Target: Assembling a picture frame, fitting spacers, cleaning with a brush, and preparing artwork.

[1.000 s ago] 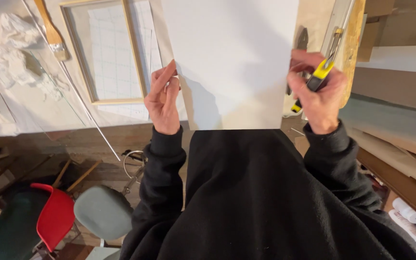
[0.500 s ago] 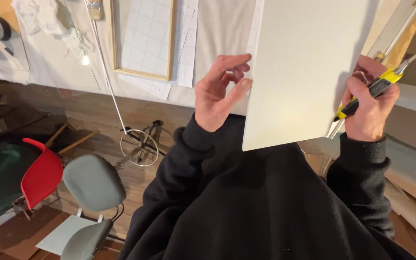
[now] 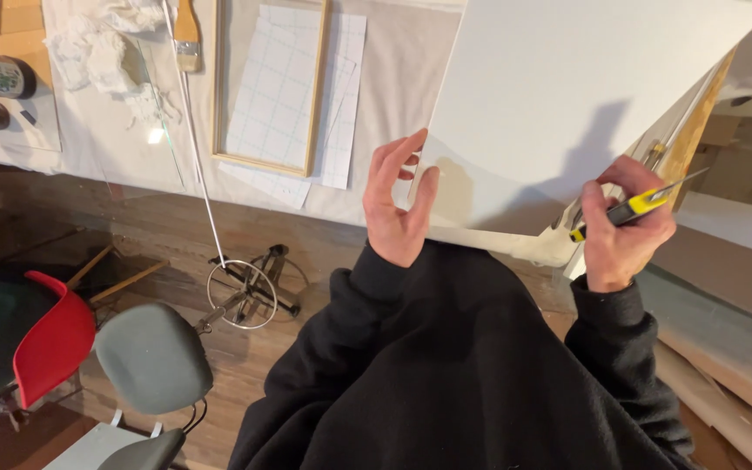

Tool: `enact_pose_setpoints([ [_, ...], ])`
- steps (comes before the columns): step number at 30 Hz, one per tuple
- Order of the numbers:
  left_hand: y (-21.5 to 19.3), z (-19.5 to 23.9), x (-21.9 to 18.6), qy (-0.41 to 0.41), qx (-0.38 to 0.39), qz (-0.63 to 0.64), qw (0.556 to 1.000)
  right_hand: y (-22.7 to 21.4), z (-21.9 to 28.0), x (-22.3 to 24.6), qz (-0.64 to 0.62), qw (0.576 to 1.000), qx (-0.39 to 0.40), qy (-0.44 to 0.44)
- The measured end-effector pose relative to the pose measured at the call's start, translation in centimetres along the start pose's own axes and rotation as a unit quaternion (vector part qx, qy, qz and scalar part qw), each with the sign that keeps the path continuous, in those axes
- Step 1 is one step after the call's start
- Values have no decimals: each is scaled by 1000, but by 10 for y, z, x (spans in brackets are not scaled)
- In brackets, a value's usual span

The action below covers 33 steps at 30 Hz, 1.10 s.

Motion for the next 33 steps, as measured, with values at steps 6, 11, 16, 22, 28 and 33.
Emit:
enact_pose_setpoints([
  [6, 0, 4, -4, 29, -34, -64, 997, 7, 1, 22, 16, 1000, -16, -16],
  [11, 6, 6, 31, 46, -39, -70, 996, 10, 8, 30, -2, 1000, -13, -27],
  [16, 22, -1, 192, -162, -34, 125, 978, 79, 26, 117, 85, 973, 187, -103],
  [22, 78, 25, 293, -260, -12, 473, 842, 127, 45, 151, 64, 939, 319, -112],
  [28, 72, 15, 208, -226, 81, 666, 707, 68, 4, -3, 175, 969, 159, 78],
  [33, 78, 4, 159, -224, 155, 740, 615, 102, 7, -115, 237, 956, 168, -24],
])
Point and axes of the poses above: each hand's wrist, its own z-axis away from the middle knuckle, its own y-axis out of the palm, x = y × z, the point moved 10 cm from there along -z, towards the middle knuckle
